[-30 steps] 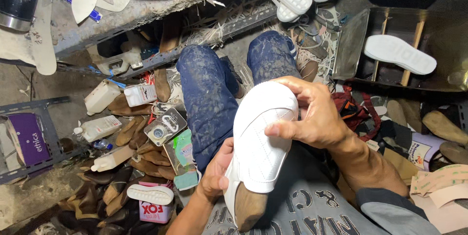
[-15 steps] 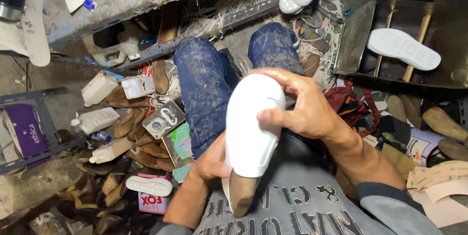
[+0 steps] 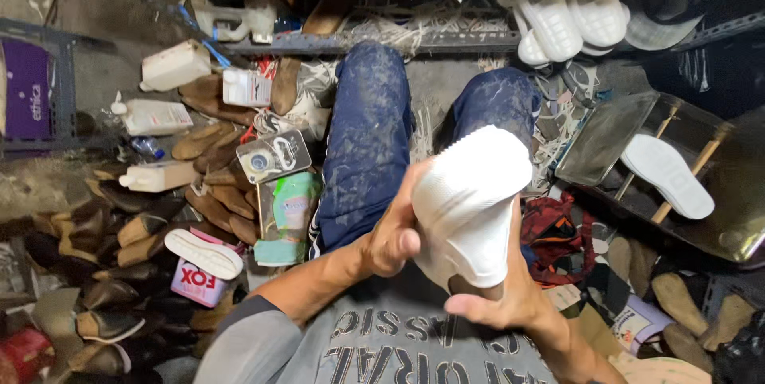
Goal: The person applies a substance to the sole of a white slip-on shoe using a small stick. They then use a hammer to repeatedly tap and secure the sole to the shoe's upper, working on different sections of the shoe.
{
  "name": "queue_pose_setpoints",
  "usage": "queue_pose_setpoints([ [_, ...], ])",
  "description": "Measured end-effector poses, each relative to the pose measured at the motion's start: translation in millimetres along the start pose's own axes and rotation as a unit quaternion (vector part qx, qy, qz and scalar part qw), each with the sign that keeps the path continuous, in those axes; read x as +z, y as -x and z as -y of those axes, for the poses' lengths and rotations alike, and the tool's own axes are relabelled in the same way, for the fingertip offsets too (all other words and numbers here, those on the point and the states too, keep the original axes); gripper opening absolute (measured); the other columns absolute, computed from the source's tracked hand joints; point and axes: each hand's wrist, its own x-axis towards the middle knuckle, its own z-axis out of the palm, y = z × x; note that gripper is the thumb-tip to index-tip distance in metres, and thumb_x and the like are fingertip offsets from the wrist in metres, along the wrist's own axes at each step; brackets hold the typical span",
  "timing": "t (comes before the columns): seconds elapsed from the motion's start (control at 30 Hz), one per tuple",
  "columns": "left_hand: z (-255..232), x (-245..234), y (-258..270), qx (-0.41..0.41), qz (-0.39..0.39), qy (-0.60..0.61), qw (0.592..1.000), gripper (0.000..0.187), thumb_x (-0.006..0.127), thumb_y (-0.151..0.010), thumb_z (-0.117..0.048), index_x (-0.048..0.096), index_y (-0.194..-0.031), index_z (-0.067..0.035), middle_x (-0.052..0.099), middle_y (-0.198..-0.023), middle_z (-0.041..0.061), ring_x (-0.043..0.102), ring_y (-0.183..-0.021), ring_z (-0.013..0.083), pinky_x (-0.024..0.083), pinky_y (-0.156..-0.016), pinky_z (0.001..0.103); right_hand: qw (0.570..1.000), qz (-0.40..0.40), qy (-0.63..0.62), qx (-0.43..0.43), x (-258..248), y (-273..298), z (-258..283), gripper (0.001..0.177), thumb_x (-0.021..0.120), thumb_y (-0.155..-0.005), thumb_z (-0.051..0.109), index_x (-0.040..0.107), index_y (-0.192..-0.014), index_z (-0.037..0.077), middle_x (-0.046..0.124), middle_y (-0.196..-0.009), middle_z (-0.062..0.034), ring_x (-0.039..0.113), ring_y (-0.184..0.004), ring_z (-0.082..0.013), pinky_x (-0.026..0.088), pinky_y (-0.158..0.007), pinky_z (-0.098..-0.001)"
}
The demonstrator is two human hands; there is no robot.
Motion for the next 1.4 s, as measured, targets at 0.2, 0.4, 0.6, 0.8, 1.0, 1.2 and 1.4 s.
queue_pose_setpoints([
  [0.2,70.6,-62.1,-0.5,-0.002,-0.349,-0.279,0.894,0.013,0.036,-0.104,-0.032,0.036,-0.097,-0.021,0.043,-0.077,-0.011,0.043,-0.065,0.0062,0.038,-0.059,0.024,0.935,-0.053,0.345,0.053,19.9,-1.9,25.9,0.137,0.080,-0.065,0.049,-0.007,-0.158,-0.002,-0.004,-0.171,-0.0216,0.009,-0.159,-0.0318,0.015,-0.125,-0.0434],
  [0.4,-52.3,-35.8,-41.2,-0.134,0.025,0.267,0.954,0.094,0.041,-0.095,-0.071,0.048,-0.146,0.008,0.064,-0.129,0.023,0.066,-0.113,0.0277,0.048,-0.099,0.036,0.894,-0.029,0.444,0.043,28.5,-13.9,23.4,0.139,0.086,-0.063,0.051,0.002,-0.159,-0.004,0.019,-0.167,-0.0276,0.023,-0.155,-0.0391,0.022,-0.122,-0.0476],
  [0.6,-45.7,-48.6,-42.2,-0.157,0.000,0.382,0.911,0.098,0.046,-0.095,-0.063,0.032,-0.160,0.010,0.056,-0.144,0.029,0.065,-0.118,0.0387,0.050,-0.101,0.048,0.926,-0.012,0.377,0.005,8.0,-36.4,33.6,0.125,0.085,-0.065,0.040,0.015,-0.159,-0.003,0.026,-0.167,-0.0241,0.028,-0.155,-0.0348,0.022,-0.126,-0.0442],
  [0.8,-7.8,-64.7,-24.1,-0.289,-0.010,0.346,0.892,0.080,0.044,-0.101,-0.050,0.017,-0.164,-0.009,0.014,-0.172,0.016,0.021,-0.157,0.0268,0.016,-0.130,0.046,0.728,0.193,0.588,-0.295,-25.1,-77.5,100.3,0.050,0.071,-0.097,0.045,0.055,-0.143,0.031,0.054,-0.148,-0.0100,0.053,-0.135,-0.0367,0.022,-0.122,-0.0662],
  [1.0,17.9,-90.8,-15.8,-0.100,-0.210,0.457,0.858,0.074,0.065,-0.085,-0.020,0.043,-0.151,0.005,0.055,-0.145,0.027,0.054,-0.132,0.0431,0.038,-0.118,0.056,0.788,-0.017,0.562,-0.253,-52.8,-88.9,72.0,0.053,0.075,-0.100,0.014,0.054,-0.144,-0.007,0.052,-0.150,-0.0292,0.048,-0.143,-0.0454,0.040,-0.124,-0.0580],
  [1.2,-11.7,-95.7,-32.8,-0.012,-0.169,0.494,0.852,0.077,0.057,-0.098,-0.063,0.050,-0.149,-0.006,0.066,-0.126,0.032,0.072,-0.099,0.0415,0.060,-0.086,0.051,0.864,-0.054,0.484,-0.130,-56.7,-67.1,6.8,0.043,0.070,-0.098,0.008,0.059,-0.138,-0.004,0.058,-0.144,-0.0272,0.057,-0.134,-0.0392,0.042,-0.118,-0.0478],
  [1.4,-2.9,-135.7,-27.3,-0.022,-0.250,0.482,0.840,0.089,0.058,-0.090,-0.069,0.054,-0.142,0.003,0.065,-0.131,0.024,0.070,-0.103,0.0430,0.057,-0.092,0.051,0.871,-0.110,0.469,-0.100,-65.2,-51.2,-5.0,0.039,0.067,-0.100,0.004,0.060,-0.137,-0.007,0.059,-0.143,-0.0287,0.056,-0.135,-0.0369,0.041,-0.121,-0.0449],
])
